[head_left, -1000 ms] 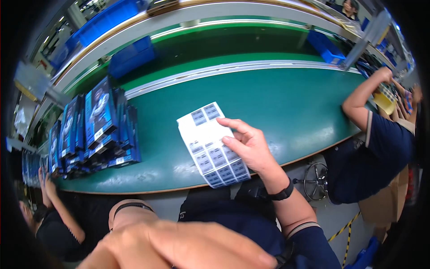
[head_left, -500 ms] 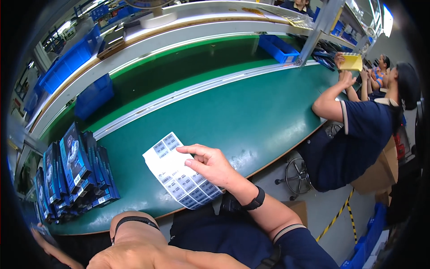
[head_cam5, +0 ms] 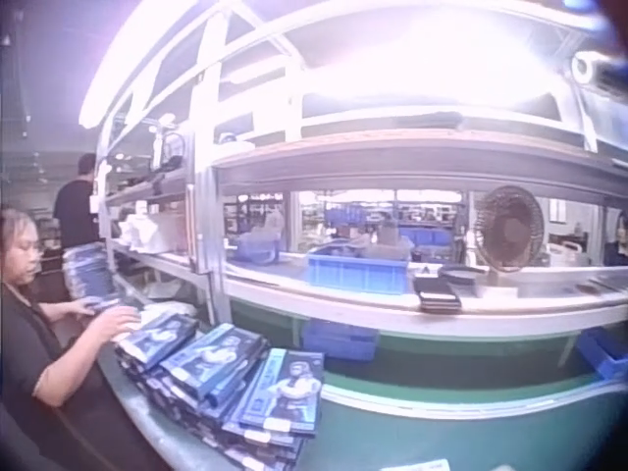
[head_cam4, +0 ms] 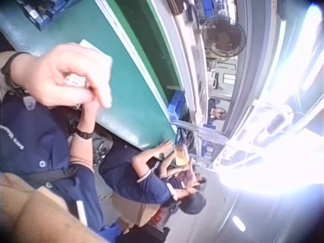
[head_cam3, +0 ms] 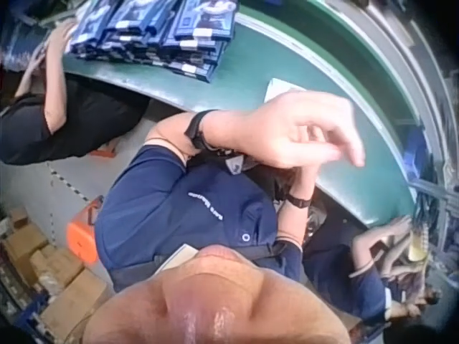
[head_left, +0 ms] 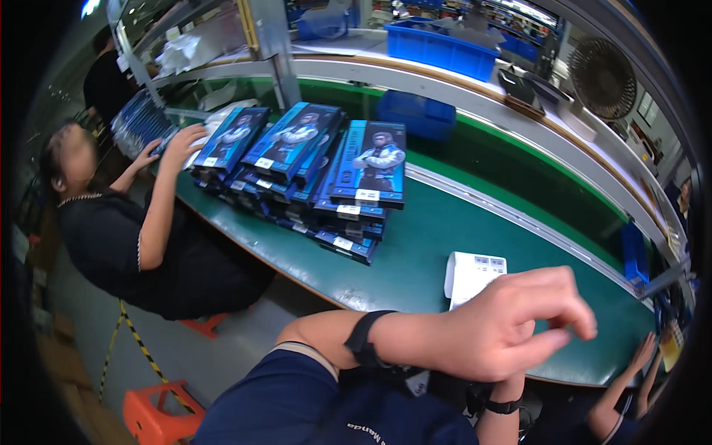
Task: Apply small label stickers to product packaging on an assembly line.
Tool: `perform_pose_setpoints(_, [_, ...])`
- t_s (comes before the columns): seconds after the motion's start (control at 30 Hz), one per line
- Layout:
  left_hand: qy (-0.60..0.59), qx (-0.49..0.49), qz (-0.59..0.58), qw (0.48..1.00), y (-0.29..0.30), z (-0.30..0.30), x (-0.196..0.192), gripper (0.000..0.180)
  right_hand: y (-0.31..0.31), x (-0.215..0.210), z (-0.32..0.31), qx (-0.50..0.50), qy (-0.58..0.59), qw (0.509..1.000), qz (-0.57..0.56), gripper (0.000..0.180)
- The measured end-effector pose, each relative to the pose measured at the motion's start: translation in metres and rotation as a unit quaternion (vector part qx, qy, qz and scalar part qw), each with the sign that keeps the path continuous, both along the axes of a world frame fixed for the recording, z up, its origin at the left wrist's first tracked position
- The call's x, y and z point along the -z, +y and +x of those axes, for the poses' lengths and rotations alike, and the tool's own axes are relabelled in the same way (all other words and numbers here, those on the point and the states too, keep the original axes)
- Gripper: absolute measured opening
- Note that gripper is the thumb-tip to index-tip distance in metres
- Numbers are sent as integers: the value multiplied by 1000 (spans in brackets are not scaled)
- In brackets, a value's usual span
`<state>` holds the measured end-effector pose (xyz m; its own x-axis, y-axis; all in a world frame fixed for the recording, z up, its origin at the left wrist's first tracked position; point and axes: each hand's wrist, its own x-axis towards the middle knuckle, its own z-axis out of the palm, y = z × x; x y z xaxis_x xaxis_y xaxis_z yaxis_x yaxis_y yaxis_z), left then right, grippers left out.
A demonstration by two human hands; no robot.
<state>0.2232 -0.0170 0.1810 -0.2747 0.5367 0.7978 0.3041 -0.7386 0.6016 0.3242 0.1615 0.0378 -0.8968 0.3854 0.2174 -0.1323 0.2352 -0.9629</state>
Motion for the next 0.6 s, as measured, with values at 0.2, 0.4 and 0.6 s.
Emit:
perform_pose_setpoints(0.2, [129,-436,-46,889,-96,-29,52,27,-8,7,-8,11,-25,994,-110,42])
perform_pose_setpoints(0.4, [94,-655,-63,747,-178,-58,73,17,-13,3,-12,27,-9,995,-92,40])
perform_pose_setpoints(0.6, [71,-699,-68,708,-197,-82,105,16,-8,9,-12,45,-8,996,-76,41])
